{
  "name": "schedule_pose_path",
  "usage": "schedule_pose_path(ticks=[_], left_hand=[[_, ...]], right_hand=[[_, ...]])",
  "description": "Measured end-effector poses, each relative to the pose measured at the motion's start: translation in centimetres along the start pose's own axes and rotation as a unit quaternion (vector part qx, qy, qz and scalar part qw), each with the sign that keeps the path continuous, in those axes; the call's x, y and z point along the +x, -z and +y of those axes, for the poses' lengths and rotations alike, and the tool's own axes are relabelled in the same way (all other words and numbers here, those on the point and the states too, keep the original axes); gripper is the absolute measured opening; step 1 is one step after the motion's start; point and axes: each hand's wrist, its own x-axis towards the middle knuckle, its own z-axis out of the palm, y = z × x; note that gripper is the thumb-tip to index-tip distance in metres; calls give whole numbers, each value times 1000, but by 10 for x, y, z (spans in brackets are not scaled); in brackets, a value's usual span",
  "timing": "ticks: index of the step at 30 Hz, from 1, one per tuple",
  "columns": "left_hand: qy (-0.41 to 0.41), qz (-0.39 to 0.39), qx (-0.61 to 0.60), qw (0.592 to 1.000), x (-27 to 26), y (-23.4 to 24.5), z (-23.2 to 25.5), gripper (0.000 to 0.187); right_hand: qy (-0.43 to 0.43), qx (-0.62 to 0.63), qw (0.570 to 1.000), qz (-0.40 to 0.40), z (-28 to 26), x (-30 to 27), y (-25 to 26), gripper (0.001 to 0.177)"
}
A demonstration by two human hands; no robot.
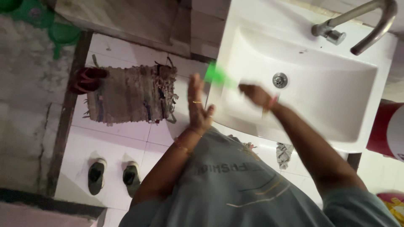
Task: The person scrubs a white bathroom sink using a green brush. They systematically clean the basin, faucet, and surrounding surfaces while standing barefoot on a tiled floor.
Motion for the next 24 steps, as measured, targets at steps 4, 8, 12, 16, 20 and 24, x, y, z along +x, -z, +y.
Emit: schedule_pose_path(ticks=[4,8,12,16,20,24], left_hand=[[26,47,-25,998,14,26,-6,82],[14,19,-5,1000,13,23,0,78],[-36,-64,34,997,9,-5,9,72],[-100,-144,38,984,5,-19,18,68],[-99,-182,46,977,2,-24,12,67],[-106,-197,58,973,-1,-24,9,67]], right_hand=[[-329,30,932,-146,-110,-127,-13,41],[-478,125,866,75,-106,-219,16,41],[-454,50,888,46,-80,-288,-15,30],[-367,-251,895,44,-1,-381,5,20],[-450,-249,855,65,36,-415,-3,23],[-325,-103,938,64,19,-354,-101,18]])
